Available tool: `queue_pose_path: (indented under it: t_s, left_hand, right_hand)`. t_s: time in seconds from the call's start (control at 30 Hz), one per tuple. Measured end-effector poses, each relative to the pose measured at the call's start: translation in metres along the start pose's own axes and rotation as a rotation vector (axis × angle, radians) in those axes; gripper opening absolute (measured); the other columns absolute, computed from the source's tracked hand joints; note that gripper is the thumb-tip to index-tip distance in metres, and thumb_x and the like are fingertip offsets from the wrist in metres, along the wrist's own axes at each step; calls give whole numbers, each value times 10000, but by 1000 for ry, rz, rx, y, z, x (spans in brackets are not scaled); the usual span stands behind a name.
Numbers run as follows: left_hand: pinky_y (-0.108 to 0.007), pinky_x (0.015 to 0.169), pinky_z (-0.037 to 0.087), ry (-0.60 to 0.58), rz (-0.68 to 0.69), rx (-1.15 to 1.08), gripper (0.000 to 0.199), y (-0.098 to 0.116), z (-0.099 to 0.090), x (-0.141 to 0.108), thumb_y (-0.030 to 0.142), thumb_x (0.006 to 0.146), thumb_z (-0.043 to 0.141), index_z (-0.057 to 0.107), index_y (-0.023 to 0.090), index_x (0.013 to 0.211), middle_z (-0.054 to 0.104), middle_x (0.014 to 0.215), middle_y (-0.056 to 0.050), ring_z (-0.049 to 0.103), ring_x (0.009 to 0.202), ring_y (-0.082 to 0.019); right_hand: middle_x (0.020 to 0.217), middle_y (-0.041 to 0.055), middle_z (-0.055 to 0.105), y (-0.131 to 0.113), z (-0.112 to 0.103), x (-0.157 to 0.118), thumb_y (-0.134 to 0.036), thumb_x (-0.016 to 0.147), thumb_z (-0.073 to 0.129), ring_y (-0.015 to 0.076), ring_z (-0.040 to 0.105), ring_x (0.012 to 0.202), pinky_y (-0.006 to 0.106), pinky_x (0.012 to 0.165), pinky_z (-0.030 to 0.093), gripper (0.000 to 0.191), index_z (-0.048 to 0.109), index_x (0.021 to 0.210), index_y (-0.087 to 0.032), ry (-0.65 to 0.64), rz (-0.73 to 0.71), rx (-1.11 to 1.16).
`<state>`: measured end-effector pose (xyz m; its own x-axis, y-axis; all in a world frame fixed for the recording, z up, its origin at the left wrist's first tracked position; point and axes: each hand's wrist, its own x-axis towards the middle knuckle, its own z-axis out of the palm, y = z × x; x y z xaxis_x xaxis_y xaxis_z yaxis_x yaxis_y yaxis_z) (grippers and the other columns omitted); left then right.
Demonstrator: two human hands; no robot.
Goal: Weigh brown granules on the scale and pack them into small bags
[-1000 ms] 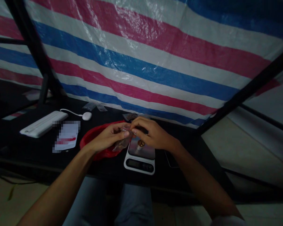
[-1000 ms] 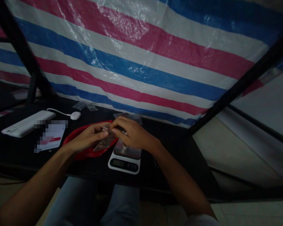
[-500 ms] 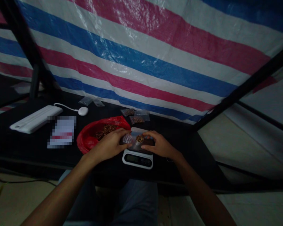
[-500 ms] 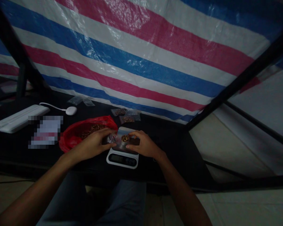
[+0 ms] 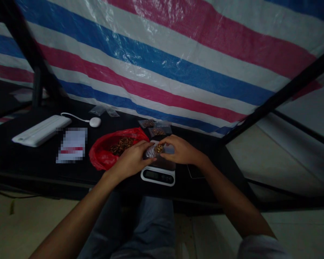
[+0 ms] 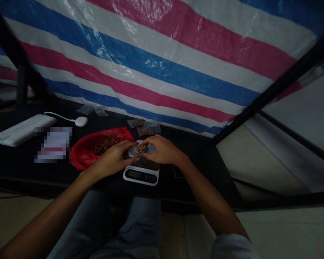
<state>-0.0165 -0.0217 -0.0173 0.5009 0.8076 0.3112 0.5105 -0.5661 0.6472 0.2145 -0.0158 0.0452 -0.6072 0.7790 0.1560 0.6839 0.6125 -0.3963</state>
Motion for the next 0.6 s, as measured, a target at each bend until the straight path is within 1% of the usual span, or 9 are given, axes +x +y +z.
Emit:
queue_pose_path:
  t_s: [0.13, 0.27, 0.33, 0.43, 0.53, 0.6]
  left_hand:
    - [-407, 982, 524, 91, -3, -42, 458, 1, 6, 3, 395, 909, 668, 631, 184, 1314, 688, 1209, -110, 672, 1093, -270]
    - [-396, 971, 529, 167, -4, -104, 428, 2, 6, 4, 321, 888, 681, 634, 175, 1288, 681, 1182, -107, 667, 1081, -259]
    - [-404, 986, 527, 191, -8, -124, 433, 2, 6, 3, 296, 885, 681, 625, 156, 1290, 676, 1193, -115, 661, 1096, -258]
    - [-416, 1024, 514, 238, -3, -138, 435, 0, 7, 0, 288, 890, 683, 611, 152, 1297, 672, 1220, -120, 649, 1137, -260]
    - [-423, 1050, 503, 280, 20, -145, 444, -3, 8, -2, 298, 901, 682, 595, 160, 1313, 669, 1244, -122, 640, 1166, -261]
    - [-428, 1055, 502, 293, 33, -151, 460, -5, 9, -4, 310, 906, 680, 582, 167, 1332, 669, 1250, -120, 638, 1176, -264]
  right_hand:
    - [1076, 98, 728, -15, -23, 18, -197, 813, 761, 254, 632, 1020, 387, 917, 464, 291, 725, 1101, -173, -107, -118, -140]
    - [1003, 86, 696, -28, -37, 38, -175, 809, 740, 217, 630, 907, 338, 817, 469, 200, 738, 1009, -159, -200, -160, -187]
    - [967, 82, 681, -34, -41, 47, -165, 809, 731, 206, 618, 871, 328, 792, 466, 143, 739, 951, -154, -255, -193, -213]
    - [945, 88, 673, -43, -44, 60, -149, 792, 746, 214, 615, 884, 331, 805, 470, 130, 739, 921, -140, -303, -246, -241]
    - [936, 87, 689, -50, -46, 67, -138, 795, 756, 216, 627, 892, 331, 816, 475, 150, 741, 944, -131, -328, -289, -215]
    - [950, 85, 705, -51, -48, 66, -142, 812, 749, 215, 638, 900, 333, 827, 480, 179, 740, 990, -132, -329, -308, -171]
